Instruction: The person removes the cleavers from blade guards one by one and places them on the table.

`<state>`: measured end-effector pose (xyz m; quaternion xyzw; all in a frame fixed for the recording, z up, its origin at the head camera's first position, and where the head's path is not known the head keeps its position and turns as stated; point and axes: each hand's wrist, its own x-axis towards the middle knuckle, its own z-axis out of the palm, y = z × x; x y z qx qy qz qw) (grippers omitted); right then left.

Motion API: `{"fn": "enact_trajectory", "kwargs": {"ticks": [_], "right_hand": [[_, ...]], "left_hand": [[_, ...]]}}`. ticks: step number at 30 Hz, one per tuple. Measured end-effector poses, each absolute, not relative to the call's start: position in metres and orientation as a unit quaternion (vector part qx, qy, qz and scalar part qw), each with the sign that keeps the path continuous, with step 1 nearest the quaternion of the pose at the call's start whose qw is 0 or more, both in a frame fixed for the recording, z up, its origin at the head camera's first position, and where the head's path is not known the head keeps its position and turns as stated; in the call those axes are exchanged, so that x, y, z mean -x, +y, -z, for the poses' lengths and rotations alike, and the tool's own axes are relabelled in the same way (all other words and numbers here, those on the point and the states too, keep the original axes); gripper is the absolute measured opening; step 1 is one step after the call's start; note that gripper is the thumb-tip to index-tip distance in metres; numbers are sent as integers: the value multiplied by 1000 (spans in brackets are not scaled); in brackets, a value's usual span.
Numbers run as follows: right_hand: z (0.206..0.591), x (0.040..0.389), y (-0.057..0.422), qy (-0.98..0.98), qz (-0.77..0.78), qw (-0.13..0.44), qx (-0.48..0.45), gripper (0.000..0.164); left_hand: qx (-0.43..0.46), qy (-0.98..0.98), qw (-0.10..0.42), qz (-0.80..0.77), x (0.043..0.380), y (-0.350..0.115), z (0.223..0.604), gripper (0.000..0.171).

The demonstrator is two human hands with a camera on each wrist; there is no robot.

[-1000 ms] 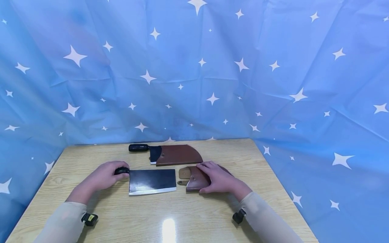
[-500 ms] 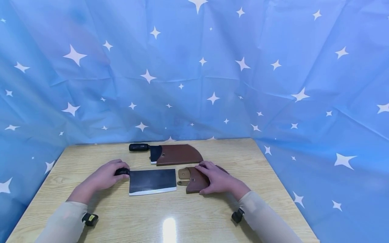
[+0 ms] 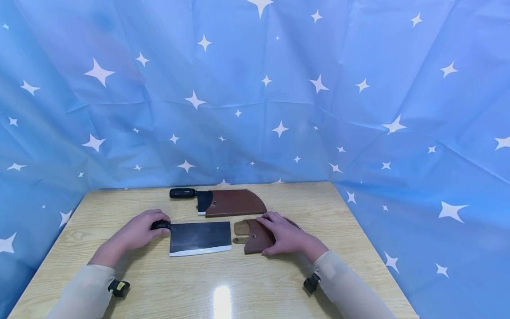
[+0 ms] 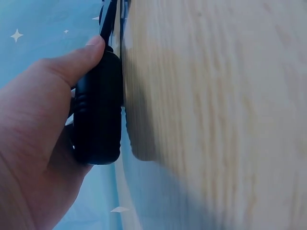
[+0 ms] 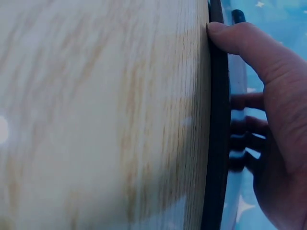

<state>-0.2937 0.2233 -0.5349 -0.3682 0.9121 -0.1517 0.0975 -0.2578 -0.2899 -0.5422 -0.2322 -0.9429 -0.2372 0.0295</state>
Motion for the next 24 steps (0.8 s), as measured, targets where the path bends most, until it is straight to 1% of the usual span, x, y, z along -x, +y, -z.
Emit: {"fn": "enact_trajectory", "kwargs": {"ticks": [4, 11, 15, 19, 21, 24], "right_hand": [[536, 294, 223, 913, 150, 99, 366, 105], [536, 293, 224, 916, 148, 110, 356, 108], [533, 291, 224, 918, 152, 113, 347, 112], [528, 289, 224, 914, 187, 105, 344, 118], [526, 290, 222, 909, 203, 100, 350, 116], [524, 291, 220, 904, 214, 92, 358, 109]], "left_hand": [[232, -943, 34, 236, 258, -290, 543, 26], [220, -945, 13, 243, 260, -290, 538, 27], [209, -945, -1, 250, 261, -289, 536, 30], [204, -944, 1, 261, 260, -287, 533, 34], [201, -943, 4, 265, 260, -286, 532, 34], [201, -942, 8, 268, 261, -285, 533, 33]]}}
